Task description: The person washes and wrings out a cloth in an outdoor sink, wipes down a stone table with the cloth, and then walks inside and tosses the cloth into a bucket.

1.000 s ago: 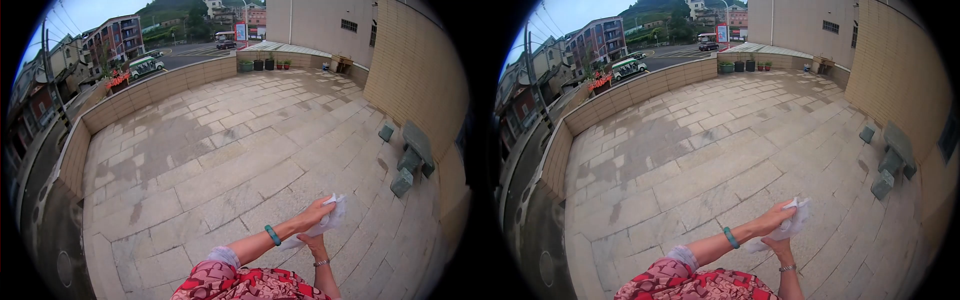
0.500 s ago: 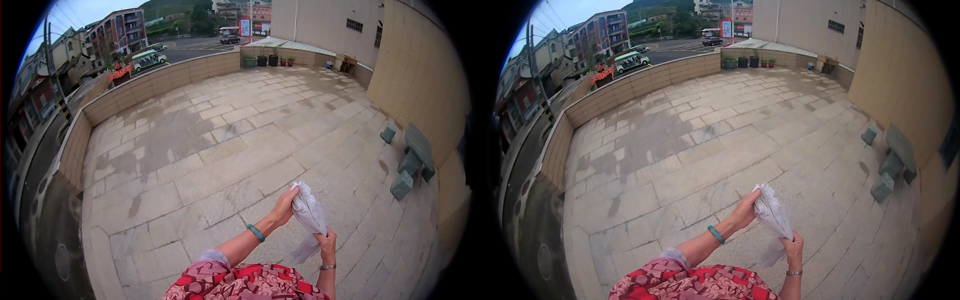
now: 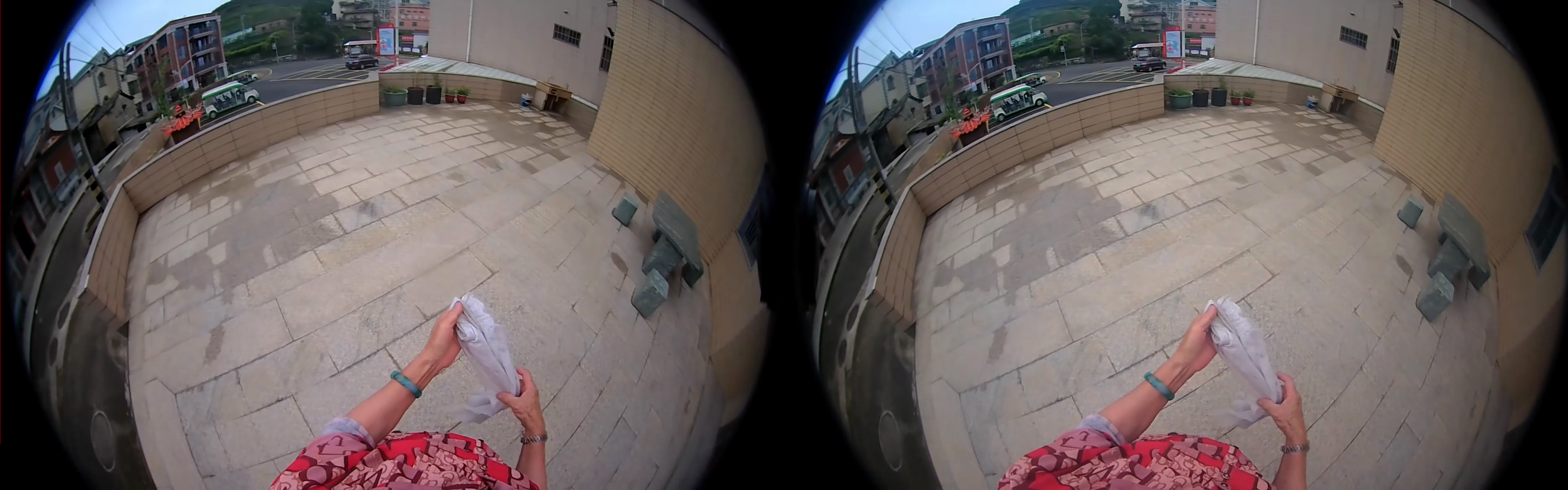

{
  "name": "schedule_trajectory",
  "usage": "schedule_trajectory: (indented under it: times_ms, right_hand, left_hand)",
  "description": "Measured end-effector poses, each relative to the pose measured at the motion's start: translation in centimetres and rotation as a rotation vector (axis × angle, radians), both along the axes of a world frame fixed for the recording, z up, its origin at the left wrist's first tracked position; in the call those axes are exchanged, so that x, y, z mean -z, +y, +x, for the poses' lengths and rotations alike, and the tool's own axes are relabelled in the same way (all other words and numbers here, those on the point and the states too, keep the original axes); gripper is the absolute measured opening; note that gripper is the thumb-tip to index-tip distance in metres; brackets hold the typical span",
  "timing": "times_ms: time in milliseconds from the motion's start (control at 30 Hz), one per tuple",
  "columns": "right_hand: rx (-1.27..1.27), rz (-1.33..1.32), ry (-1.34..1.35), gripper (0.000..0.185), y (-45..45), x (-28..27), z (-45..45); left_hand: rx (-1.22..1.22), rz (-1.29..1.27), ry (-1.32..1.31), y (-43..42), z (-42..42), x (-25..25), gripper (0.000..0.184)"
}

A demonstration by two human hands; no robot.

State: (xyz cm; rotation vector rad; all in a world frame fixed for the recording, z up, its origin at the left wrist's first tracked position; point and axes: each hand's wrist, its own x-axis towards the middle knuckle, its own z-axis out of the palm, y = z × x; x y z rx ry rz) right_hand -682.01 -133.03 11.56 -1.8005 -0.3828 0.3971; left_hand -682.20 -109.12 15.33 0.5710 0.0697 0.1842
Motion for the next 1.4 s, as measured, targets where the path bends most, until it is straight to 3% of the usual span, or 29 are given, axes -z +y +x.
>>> schedule_trajectory:
  times_ms: [67,167,300,400,467,533,700,833,867,1033,1167,1233,1267,1333,1400]
  right_hand:
    - [0.054,0.012,-0.017,0.056,-0.3,-0.8,0.0]
    - [0.185,0.065,-0.04,0.055,-0.5,-1.7,-0.2]
    - [0.271,0.228,-0.048,0.051,-0.7,-3.3,-1.2]
    - [0.352,0.378,-0.072,0.046,-1.3,-3.1,-1.8]
    - [0.501,0.496,-0.08,0.042,-2.2,-3.1,-2.0]
    - [0.529,0.545,-0.087,0.041,-2.6,-3.8,-2.2]
    - [0.572,0.505,-0.084,0.038,-2.9,-2.5,-1.9]
    - [0.464,0.463,0.014,0.038,-2.4,-2.8,-2.5]
    - [0.429,0.553,0.044,0.039,-2.2,-4.1,-2.8]
    - [0.338,0.729,0.13,0.042,-5.4,-5.3,-2.4]
    - [0.271,0.57,0.207,0.04,-10.4,-1.5,-2.0]
    - [0.269,0.474,0.19,0.04,-13.2,-0.3,-1.8]
    - [0.269,0.478,0.192,0.04,-14.4,-0.1,-1.6]
    - [0.394,0.566,0.213,0.039,-17.0,0.0,-1.4]
    - [0.442,0.591,0.21,0.038,-19.8,0.4,-1.0]
  left_hand:
    - [-0.03,0.002,0.025,0.3,-0.1,1.2,0.037]
    - [0.054,-0.205,0.141,1.2,-1.0,4.6,0.039]
    - [0.333,-0.39,0.394,-0.2,-3.3,10.0,0.041]
    - [0.425,-0.299,0.554,-1.7,-5.5,11.2,0.039]
    - [0.533,-0.065,0.554,-2.7,-6.6,13.6,0.035]
    - [0.505,-0.097,0.659,-2.6,-7.3,16.5,0.033]
    - [0.447,-0.125,0.847,-2.1,-8.9,15.6,0.039]
    - [0.618,0.117,0.989,-5.4,-9.5,12.0,0.062]
    - [0.672,0.192,1.042,-6.6,-9.3,11.6,0.069]
    - [0.636,-0.019,0.872,-12.6,-6.2,12.8,0.071]
    - [0.459,-0.359,0.63,-16.8,-1.9,14.7,0.072]
    - [0.395,-0.413,0.528,-18.6,-0.2,15.1,0.073]
    - [0.395,-0.376,0.487,-19.1,0.5,15.3,0.073]
    - [0.539,0.158,0.287,-19.4,0.1,16.4,0.07]
    - [0.662,0.691,0.068,-20.8,0.5,21.2,0.067]
